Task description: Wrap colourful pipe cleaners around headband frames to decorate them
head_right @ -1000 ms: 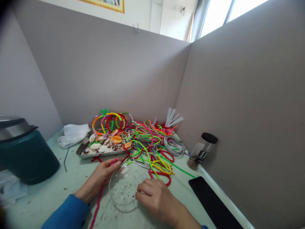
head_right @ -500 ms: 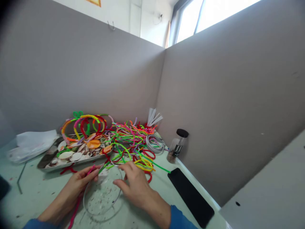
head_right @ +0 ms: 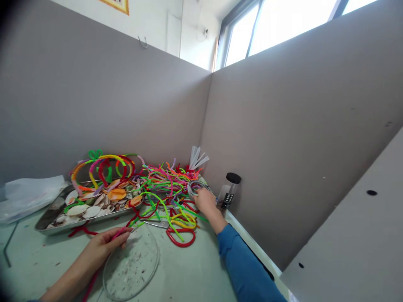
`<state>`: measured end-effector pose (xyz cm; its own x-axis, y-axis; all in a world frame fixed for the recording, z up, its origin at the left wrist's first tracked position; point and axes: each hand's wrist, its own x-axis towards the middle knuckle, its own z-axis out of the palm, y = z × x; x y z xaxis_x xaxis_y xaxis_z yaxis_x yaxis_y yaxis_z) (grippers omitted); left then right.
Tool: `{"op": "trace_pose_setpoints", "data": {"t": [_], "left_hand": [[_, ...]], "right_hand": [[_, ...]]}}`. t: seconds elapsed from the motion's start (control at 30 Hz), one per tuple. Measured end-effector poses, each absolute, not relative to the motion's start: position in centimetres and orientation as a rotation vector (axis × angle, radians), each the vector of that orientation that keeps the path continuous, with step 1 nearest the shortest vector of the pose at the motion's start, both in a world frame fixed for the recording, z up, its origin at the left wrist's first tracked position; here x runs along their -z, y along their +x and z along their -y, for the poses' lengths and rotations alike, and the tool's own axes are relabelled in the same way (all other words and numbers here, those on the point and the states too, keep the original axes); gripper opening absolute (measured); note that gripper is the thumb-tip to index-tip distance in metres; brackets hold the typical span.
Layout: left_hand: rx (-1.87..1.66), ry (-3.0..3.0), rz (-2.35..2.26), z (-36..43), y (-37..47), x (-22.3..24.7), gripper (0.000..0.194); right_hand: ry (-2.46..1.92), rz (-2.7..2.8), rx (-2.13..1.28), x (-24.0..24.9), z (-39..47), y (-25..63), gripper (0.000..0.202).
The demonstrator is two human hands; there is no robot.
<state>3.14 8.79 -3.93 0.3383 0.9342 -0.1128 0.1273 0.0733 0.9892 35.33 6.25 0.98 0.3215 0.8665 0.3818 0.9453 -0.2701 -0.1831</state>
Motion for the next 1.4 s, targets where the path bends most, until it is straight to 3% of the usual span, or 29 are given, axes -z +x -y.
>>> {"op": "trace_pose_setpoints", "data": {"t": [0.23, 0.53, 0.6, 0.77, 0.93, 1.03, 1.23, 1.4], "left_hand": [[-0.826, 1.428, -1.100, -8.3, 3.6, 3.2, 0.042], [-0.862, 1.484, -1.131, -9.2, 3.4, 4.8, 0.039], [-0.899, 1.395, -1.102, -9.0, 3.4, 4.6, 0.040], [-0.846, 1.064, -0.987, -7.5, 3.0, 2.2, 0.048], [-0.889, 1.022, -0.946, -7.4, 2.5, 1.7, 0.046], [-0.900, 1.003, -0.941, -7.8, 2.4, 2.6, 0.051], [-0.935, 0.891, -0.915, -8.5, 2.0, 3.0, 0.048], [-0.962, 0.835, -0.843, -8.5, 2.1, 2.9, 0.041]], "right_hand": [[-2.291, 1.594, 0.368, 1.1, -6.7, 35.1, 0.020], [-2.198, 1.532, 0.506, -0.7, -4.7, 34.6, 0.026], [-2.087, 1.607, 0.516, -1.3, -3.4, 33.3, 0.026], [-1.347, 2.205, 0.511, -0.5, 0.0, 27.4, 0.022], [-1.117, 2.510, 0.372, 1.7, 1.7, 23.0, 0.018], [-1.201, 2.440, 0.237, 1.9, 2.1, 22.5, 0.012], [-1.956, 2.026, 0.027, 1.6, 2.4, 22.9, 0.011], [-2.060, 2.058, -0.078, 1.9, 2.1, 21.8, 0.009]]}}
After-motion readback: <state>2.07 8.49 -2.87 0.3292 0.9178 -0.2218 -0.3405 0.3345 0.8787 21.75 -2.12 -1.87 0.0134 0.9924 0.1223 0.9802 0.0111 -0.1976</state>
